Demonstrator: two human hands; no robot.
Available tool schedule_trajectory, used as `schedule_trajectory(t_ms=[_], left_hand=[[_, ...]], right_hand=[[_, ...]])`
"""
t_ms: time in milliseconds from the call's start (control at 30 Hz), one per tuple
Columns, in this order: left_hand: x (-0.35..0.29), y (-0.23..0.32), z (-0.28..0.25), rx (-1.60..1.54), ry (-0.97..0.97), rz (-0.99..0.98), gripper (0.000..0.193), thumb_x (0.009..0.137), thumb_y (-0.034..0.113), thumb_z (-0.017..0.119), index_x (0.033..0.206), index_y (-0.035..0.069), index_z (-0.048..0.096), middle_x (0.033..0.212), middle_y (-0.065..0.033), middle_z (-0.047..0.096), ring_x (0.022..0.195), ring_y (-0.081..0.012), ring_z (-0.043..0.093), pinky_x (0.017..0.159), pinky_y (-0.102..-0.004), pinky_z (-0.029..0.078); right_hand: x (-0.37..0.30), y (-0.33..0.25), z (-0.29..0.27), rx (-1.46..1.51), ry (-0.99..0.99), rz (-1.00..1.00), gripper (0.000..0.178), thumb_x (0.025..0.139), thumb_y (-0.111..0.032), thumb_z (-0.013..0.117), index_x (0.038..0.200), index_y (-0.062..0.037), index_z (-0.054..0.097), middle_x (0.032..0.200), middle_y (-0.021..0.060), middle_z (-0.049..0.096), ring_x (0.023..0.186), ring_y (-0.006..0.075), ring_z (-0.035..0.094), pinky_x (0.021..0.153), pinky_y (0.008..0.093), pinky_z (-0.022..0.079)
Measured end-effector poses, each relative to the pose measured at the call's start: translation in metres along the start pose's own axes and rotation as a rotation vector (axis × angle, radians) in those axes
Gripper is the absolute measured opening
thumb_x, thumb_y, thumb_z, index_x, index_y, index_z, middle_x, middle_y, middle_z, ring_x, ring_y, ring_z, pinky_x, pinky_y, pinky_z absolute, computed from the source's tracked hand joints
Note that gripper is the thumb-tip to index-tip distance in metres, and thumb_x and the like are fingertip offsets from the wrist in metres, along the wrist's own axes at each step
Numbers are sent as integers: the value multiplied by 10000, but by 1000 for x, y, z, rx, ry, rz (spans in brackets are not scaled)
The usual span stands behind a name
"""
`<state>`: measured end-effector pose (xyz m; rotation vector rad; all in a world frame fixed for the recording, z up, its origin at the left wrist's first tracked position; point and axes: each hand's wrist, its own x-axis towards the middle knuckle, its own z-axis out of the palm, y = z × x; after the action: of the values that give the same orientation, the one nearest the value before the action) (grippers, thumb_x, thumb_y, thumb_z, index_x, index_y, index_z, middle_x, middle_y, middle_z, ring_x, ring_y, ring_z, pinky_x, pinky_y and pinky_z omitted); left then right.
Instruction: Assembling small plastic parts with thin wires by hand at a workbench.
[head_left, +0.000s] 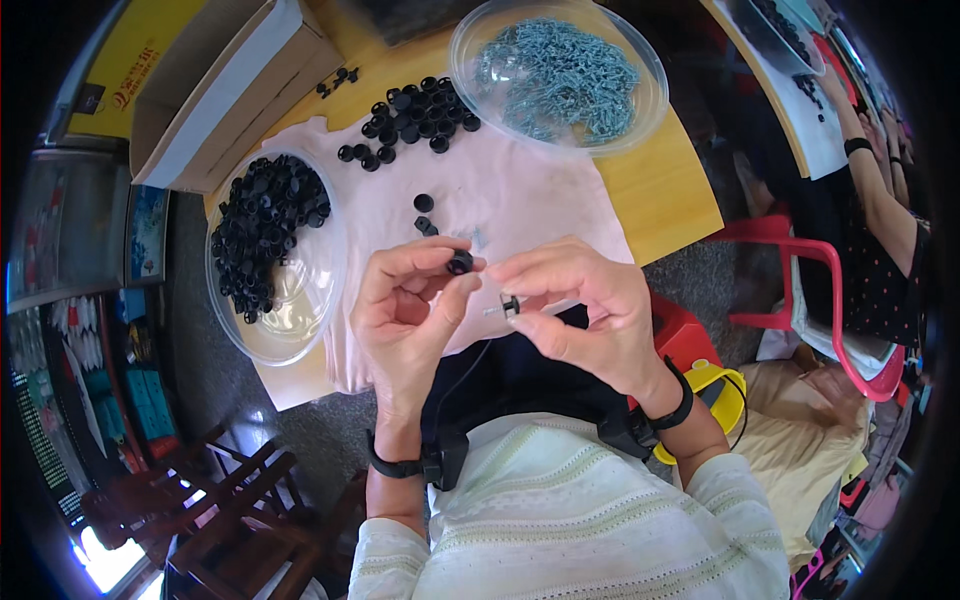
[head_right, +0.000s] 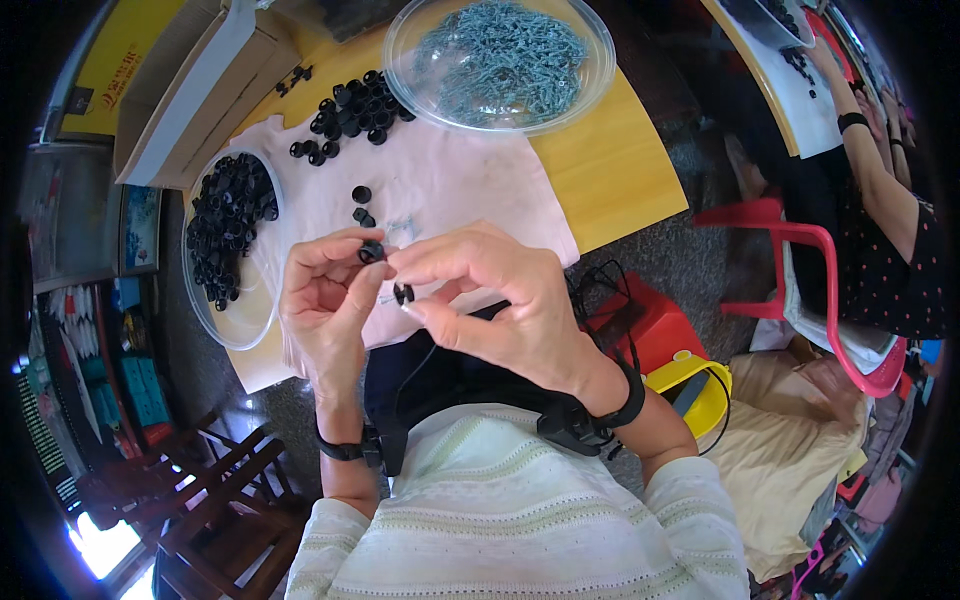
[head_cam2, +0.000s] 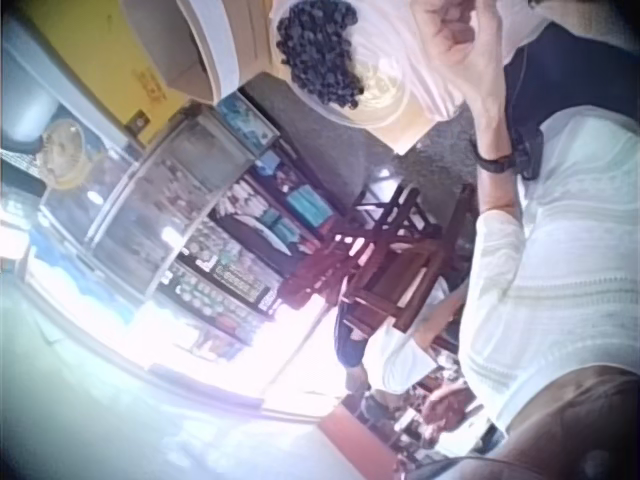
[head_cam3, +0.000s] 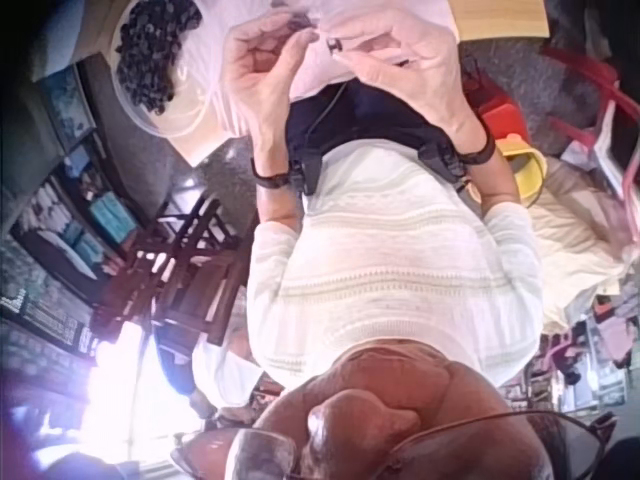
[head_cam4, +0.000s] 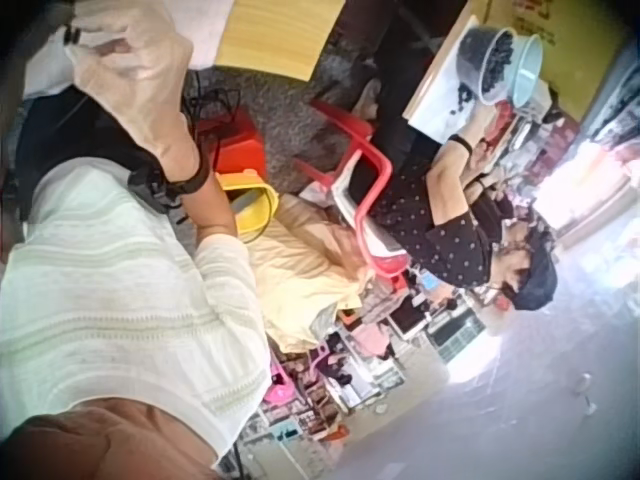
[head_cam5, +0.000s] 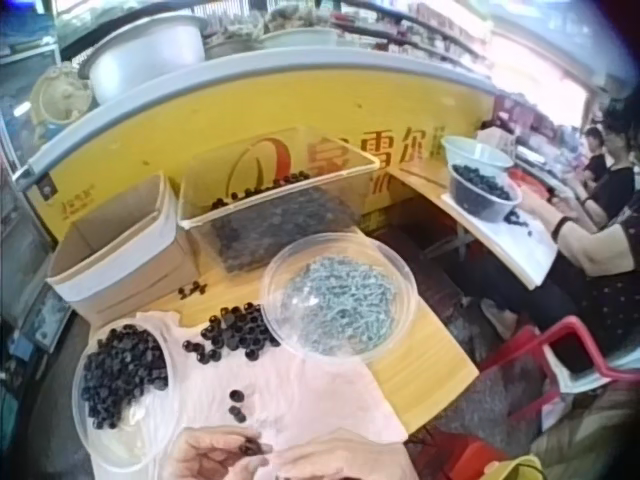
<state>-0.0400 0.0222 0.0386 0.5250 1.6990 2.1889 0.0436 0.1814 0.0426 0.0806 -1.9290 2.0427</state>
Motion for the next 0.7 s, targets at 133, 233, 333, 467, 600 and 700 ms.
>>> schedule_trajectory(t_ms=[133, 233, 333, 467, 600, 700], left_hand=[[-15, -5, -2, -10, 41, 26, 276, 804, -126, 651, 1038, -18, 551, 1098, -143, 612, 978, -168, 629, 859, -285, 521], [-25, -5, -3, -55, 53, -51, 297, 811, -121, 645, 1081, -30, 562, 1094, -129, 613, 973, -165, 629, 860, -281, 523], [-33, -2, -5, -57, 45, -92, 288, 835, -106, 624, 1113, -49, 569, 1088, -122, 610, 953, -174, 640, 860, -290, 530], [-37, 3, -4, -81, 47, -74, 248, 856, -90, 605, 1100, -58, 582, 1069, -117, 608, 931, -186, 652, 844, -295, 543], [-39, 4, -7, -74, 14, -78, 235, 865, -82, 597, 1099, -59, 593, 1050, -114, 604, 916, -192, 659, 820, -294, 554], [-39, 4, -9, -49, -13, -94, 245, 858, -86, 603, 1102, -59, 598, 1041, -108, 601, 905, -182, 654, 818, -293, 556]], right_hand=[[-5, -8, 10, -78, -66, 20, 234, 800, 13, 667, 1032, 11, 636, 1153, 156, 631, 968, 152, 634, 811, 272, 550], [-12, -3, 15, 75, -30, 101, 230, 815, 23, 651, 1043, 17, 626, 1160, 165, 623, 1006, 166, 631, 820, 279, 548], [-15, -1, 16, 171, -17, 97, 227, 837, 24, 636, 1062, 29, 608, 1161, 168, 620, 1029, 173, 627, 827, 284, 546], [-17, -1, 16, 334, -16, 161, 225, 851, 23, 629, 1073, 39, 595, 1161, 163, 619, 1037, 171, 619, 865, 284, 526], [-19, -1, 16, 362, -52, 173, 226, 846, 19, 636, 1068, 32, 599, 1151, 154, 623, 1039, 169, 614, 882, 288, 514], [-21, 2, 16, 296, -64, 118, 227, 839, 11, 645, 1061, 30, 604, 1119, 139, 630, 1016, 165, 618, 879, 289, 515]])
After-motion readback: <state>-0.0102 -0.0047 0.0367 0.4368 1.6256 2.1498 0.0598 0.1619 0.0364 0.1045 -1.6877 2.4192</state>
